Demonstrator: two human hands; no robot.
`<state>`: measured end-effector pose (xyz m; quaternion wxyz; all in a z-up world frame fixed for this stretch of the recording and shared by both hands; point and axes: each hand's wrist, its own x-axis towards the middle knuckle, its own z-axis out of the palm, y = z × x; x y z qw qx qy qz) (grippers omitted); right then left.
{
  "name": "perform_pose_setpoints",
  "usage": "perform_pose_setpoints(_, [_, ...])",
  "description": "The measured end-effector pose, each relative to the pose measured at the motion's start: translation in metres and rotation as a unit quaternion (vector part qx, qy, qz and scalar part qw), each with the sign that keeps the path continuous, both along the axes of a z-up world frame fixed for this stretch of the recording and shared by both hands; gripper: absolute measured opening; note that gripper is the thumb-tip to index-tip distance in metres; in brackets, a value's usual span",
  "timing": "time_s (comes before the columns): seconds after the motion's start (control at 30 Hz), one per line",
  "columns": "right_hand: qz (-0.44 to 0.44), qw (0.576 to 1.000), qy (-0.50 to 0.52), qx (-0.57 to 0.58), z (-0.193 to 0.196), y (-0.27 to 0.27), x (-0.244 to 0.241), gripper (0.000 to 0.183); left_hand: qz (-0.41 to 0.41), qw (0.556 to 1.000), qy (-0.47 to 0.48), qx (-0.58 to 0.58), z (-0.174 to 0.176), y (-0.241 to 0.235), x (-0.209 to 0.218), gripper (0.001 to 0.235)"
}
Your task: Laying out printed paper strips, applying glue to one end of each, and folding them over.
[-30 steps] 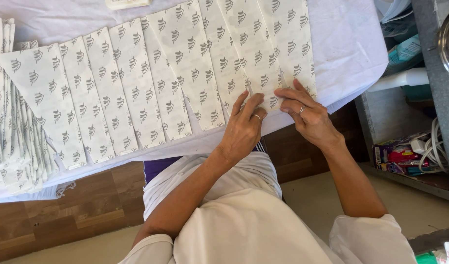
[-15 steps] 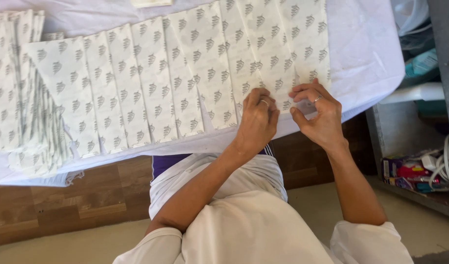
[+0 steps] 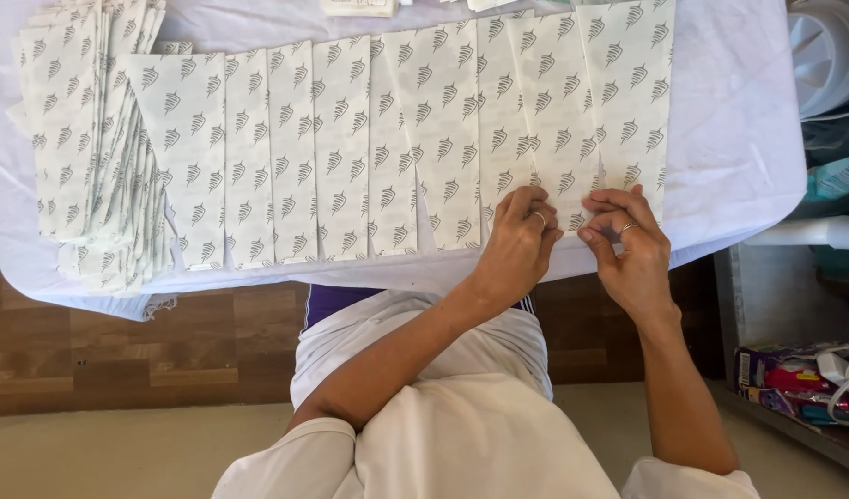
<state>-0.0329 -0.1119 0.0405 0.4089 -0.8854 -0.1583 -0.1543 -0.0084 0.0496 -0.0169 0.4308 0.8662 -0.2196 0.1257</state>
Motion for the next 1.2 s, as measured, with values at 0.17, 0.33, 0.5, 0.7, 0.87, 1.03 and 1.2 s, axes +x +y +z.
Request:
perform_pose_setpoints(0.17, [-0.004, 0.999, 0.023, 0.022, 0.007, 0.001, 0.003, 0.015, 0.008, 0.999, 0.028, -0.015, -0.003, -0.001, 0.002, 0.007])
perform_pose_setpoints(0.33, [-0.028, 0.998, 0.041, 0.042, 0.003, -0.002, 0.006, 0.02, 0.012, 0.998, 0.057, -0.03, 0.006, -0.002, 0.002, 0.007])
perform_pose_setpoints(0.5, [-0.047, 0.998, 0.028, 0.038, 0.014, 0.014, 0.006, 0.024, 0.015, 0.998, 0.061, -0.031, 0.007, -0.002, 0.003, 0.009])
perform_pose_setpoints(0.7, [-0.038, 0.995, 0.062, 0.064, 0.008, 0.001, 0.007, 0.018, 0.011, 0.996, 0.08, -0.036, 0.006, -0.001, 0.003, 0.01])
perform_pose_setpoints(0.87, [-0.044, 0.996, 0.045, 0.069, 0.0, 0.0, 0.003, 0.016, 0.019, 0.998, 0.054, -0.012, 0.012, -0.006, -0.001, 0.006])
perform_pose_setpoints(1.03, [-0.053, 0.997, 0.029, 0.057, 0.012, 0.006, -0.002, 0.014, 0.029, 0.998, -0.006, 0.047, -0.001, -0.013, 0.004, 0.017])
perform_pose_setpoints(1.2, [-0.041, 0.998, 0.019, 0.033, 0.011, 0.005, 0.001, 0.012, -0.002, 0.998, 0.001, 0.056, 0.004, -0.003, -0.005, 0.004])
